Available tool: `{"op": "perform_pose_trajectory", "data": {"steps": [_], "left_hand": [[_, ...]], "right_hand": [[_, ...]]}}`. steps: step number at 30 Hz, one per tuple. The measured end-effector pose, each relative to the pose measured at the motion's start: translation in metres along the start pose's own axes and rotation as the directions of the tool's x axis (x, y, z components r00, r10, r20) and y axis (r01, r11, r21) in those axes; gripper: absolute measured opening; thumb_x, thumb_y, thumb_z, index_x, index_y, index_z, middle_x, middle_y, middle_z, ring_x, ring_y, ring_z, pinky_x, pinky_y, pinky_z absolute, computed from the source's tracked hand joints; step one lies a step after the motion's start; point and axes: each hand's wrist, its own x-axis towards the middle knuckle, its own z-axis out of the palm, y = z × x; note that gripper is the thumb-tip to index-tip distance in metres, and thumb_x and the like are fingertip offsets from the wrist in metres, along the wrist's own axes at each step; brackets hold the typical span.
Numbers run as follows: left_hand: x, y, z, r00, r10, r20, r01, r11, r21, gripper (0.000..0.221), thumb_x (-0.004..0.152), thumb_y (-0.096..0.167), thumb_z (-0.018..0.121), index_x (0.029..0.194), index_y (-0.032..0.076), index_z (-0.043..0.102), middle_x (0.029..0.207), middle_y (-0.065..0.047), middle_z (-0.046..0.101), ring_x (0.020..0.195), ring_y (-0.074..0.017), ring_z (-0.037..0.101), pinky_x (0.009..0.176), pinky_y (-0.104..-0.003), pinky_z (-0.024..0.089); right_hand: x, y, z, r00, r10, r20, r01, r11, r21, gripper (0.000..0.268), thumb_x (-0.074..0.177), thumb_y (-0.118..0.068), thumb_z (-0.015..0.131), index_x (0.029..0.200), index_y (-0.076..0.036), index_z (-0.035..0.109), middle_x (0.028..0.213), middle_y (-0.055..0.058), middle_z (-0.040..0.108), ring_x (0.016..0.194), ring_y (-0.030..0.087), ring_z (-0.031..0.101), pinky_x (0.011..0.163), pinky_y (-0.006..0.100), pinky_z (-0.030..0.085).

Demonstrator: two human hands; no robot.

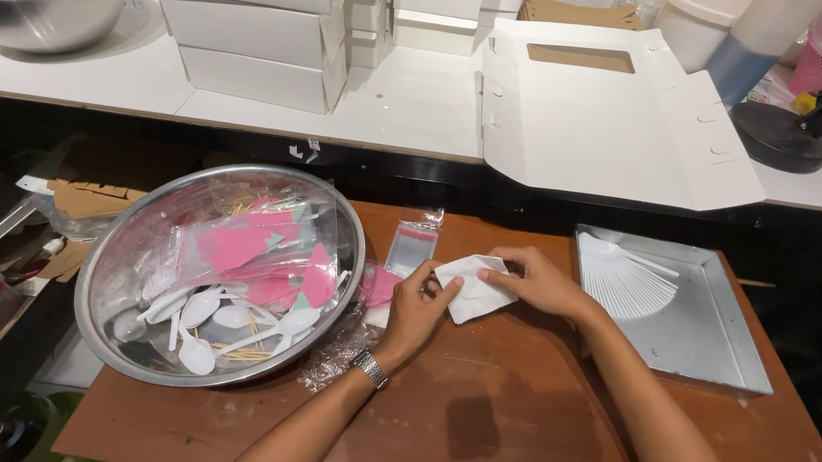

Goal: Wrapping the heads of plastic spoons in small paper squares and organizing them into a metal tray.

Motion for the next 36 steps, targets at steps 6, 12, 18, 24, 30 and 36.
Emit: {"op": "perform_pose_trajectory", "data": {"steps": [6,12,18,24,30,36], "left_hand": [[0.001,0.001,-0.002,0.999,-0.033,-0.041,0.033,0.999,-0.011,0.018,0.097,0.022,0.069,0.104,0.006,0.069,0.077,-0.012,0.067,0.055,-0.0151,0.056,0.051,-0.028,0.048],[-0.001,0.008,-0.003,0.998,-0.052,-0.042,0.053,0.999,0.011,0.022,0.097,0.025,0.07,0.105,0.005,0.069,0.079,-0.014,0.067,0.055,-0.0168,0.059,0.051,-0.029,0.05],[-0.002,0.017,-0.007,0.996,-0.055,-0.073,0.057,0.998,0.035,0.02,0.096,0.025,0.07,0.106,0.008,0.069,0.083,-0.013,0.066,0.059,-0.0162,0.059,0.054,-0.031,0.052],[-0.001,0.012,0.0,0.999,-0.04,-0.012,0.04,0.999,0.029,0.019,0.096,0.024,0.069,0.105,0.007,0.069,0.081,-0.016,0.068,0.057,-0.0189,0.061,0.053,-0.033,0.053],[0.009,-0.022,0.0,0.997,-0.05,-0.059,0.051,0.999,0.008,0.018,0.097,0.024,0.068,0.103,0.007,0.067,0.073,-0.008,0.061,0.054,-0.0145,0.058,0.051,-0.029,0.051],[0.002,-0.007,0.001,0.996,-0.045,-0.077,0.048,0.998,0.035,0.019,0.096,0.023,0.068,0.106,0.007,0.067,0.073,-0.01,0.061,0.054,-0.016,0.057,0.051,-0.03,0.05]], "right_hand": [[-0.005,-0.018,-0.002,0.999,-0.018,0.027,0.016,0.999,0.045,0.015,0.094,-0.017,0.069,0.101,-0.006,0.076,0.081,0.01,0.07,0.073,0.021,0.063,0.068,0.033,0.056],[-0.005,-0.021,-0.001,0.998,-0.025,0.049,0.023,0.999,0.048,0.015,0.093,-0.017,0.069,0.104,-0.007,0.075,0.08,0.009,0.069,0.069,0.018,0.061,0.066,0.031,0.055],[-0.006,-0.015,-0.001,0.998,-0.026,0.064,0.019,0.993,0.113,0.014,0.092,-0.016,0.071,0.102,-0.006,0.074,0.076,0.005,0.058,0.064,0.015,0.059,0.063,0.029,0.056],[0.004,0.004,0.014,0.996,-0.087,0.007,0.085,0.989,0.124,0.009,0.091,-0.018,0.074,0.092,-0.009,0.073,0.073,0.0,0.059,0.067,0.011,0.055,0.06,0.025,0.05],[-0.005,-0.019,0.036,0.984,-0.126,-0.127,0.15,0.969,0.198,0.014,0.091,-0.024,0.075,0.094,-0.011,0.075,0.066,0.002,0.063,0.063,0.01,0.053,0.056,0.024,0.045],[0.014,0.042,0.078,0.943,-0.128,-0.306,0.224,0.926,0.304,0.016,0.094,-0.025,0.074,0.093,-0.009,0.076,0.062,0.006,0.068,0.053,0.009,0.063,0.047,0.021,0.053]]}}
